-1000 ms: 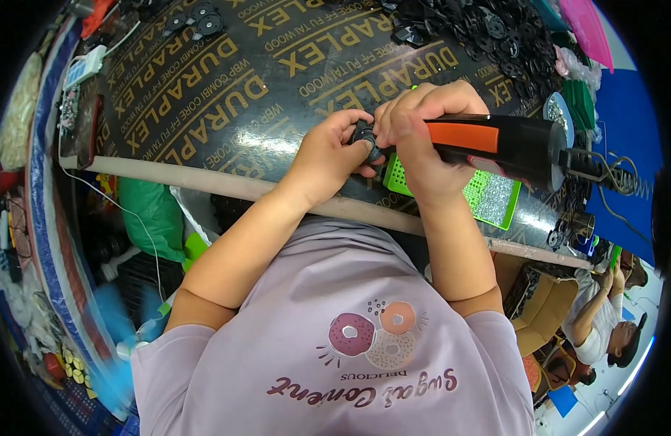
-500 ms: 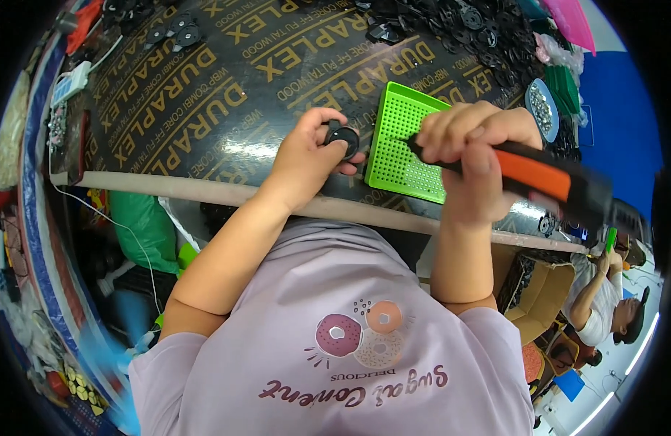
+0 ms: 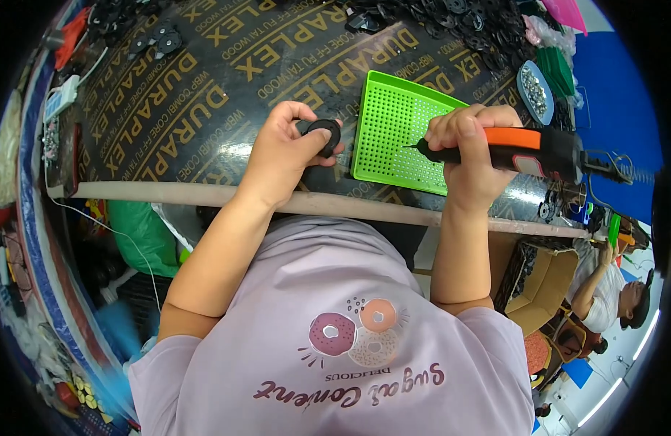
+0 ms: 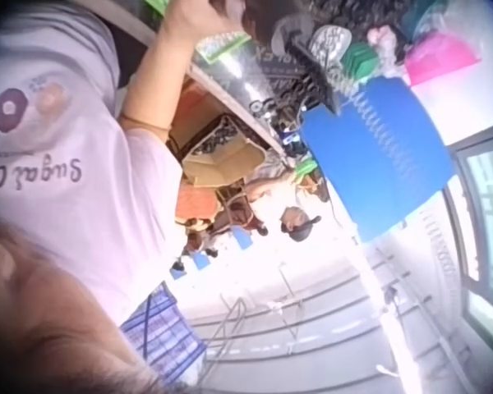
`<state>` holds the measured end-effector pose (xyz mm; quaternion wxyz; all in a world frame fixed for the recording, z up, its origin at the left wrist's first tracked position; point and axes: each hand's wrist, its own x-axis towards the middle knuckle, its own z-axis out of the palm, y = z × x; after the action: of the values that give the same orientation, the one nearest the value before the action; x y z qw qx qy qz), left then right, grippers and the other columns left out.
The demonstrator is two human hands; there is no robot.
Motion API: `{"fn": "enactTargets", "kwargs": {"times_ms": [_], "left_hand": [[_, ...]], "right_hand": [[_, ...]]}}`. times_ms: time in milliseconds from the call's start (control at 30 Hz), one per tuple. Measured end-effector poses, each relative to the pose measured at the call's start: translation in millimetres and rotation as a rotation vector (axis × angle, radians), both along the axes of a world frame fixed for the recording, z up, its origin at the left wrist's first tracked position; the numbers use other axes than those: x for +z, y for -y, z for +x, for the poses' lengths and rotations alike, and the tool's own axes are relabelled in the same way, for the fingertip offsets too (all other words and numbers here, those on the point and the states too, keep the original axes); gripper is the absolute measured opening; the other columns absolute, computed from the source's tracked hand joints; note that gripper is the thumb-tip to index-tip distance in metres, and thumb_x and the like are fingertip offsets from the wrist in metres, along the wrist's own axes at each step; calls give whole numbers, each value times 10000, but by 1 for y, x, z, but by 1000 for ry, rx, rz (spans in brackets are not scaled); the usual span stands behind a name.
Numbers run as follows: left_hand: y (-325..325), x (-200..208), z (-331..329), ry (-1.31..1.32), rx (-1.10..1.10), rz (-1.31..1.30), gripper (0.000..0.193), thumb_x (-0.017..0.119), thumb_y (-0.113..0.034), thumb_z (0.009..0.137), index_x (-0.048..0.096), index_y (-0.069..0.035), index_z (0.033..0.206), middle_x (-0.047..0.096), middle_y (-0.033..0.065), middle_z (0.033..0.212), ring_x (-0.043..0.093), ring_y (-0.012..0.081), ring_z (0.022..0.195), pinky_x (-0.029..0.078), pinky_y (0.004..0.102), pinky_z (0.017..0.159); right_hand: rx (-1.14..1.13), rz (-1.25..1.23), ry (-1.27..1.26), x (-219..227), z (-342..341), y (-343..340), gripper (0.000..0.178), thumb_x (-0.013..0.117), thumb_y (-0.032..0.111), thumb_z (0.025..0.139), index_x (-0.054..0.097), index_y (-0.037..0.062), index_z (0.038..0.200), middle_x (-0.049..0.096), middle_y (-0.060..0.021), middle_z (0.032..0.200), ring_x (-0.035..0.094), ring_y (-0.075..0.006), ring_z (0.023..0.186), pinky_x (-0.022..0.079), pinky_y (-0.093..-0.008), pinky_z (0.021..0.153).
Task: The person assembles small black plastic components by hand, joining them together with screws using an electric screwdriver at a factory workbench.
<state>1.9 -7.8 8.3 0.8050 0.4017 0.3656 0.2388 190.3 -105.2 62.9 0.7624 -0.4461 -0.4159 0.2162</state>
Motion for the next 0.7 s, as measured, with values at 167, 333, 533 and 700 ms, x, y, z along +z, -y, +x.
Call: {"fn": "enactTargets", "kwargs": {"times_ms": [167, 333, 533, 700], "left_hand": [[-2, 8, 2, -40, 6, -42, 299, 565, -8, 889, 431, -15, 1157, 625, 161, 1079, 683, 204, 770, 569, 251, 576], [-2, 8, 2, -43, -31, -61, 330, 548, -47, 914, 472, -8, 1233, 619, 135, 1076, 685, 209, 781, 573, 240, 587], [-2, 3, 0, -35, -30, -65, 294, 547, -53, 918, 512, -5, 1206, 615, 126, 1081, 682, 213, 816, 574, 235, 607], [-4, 2, -1, 1, -37, -82, 291, 530, -39, 920, 510, -3, 1208, 614, 126, 1083, 683, 218, 828, 576, 234, 618]], "right_hand": [[64, -7, 29, 3, -5, 2, 207, 653, -104, 788, 502, 17, 862, 591, -90, 673, 572, -125, 537, 475, -239, 501], [27, -57, 57, -5, -7, 2, 216, 684, -96, 777, 509, 12, 843, 597, -85, 676, 576, -115, 534, 466, -224, 493], [41, -76, 11, -5, -9, 2, 213, 676, -106, 771, 510, 9, 841, 591, -80, 678, 576, -116, 534, 471, -228, 492], [27, -81, 47, -6, -10, 2, 220, 677, -107, 767, 507, 12, 839, 590, -78, 689, 576, -118, 537, 471, -228, 492]]}}
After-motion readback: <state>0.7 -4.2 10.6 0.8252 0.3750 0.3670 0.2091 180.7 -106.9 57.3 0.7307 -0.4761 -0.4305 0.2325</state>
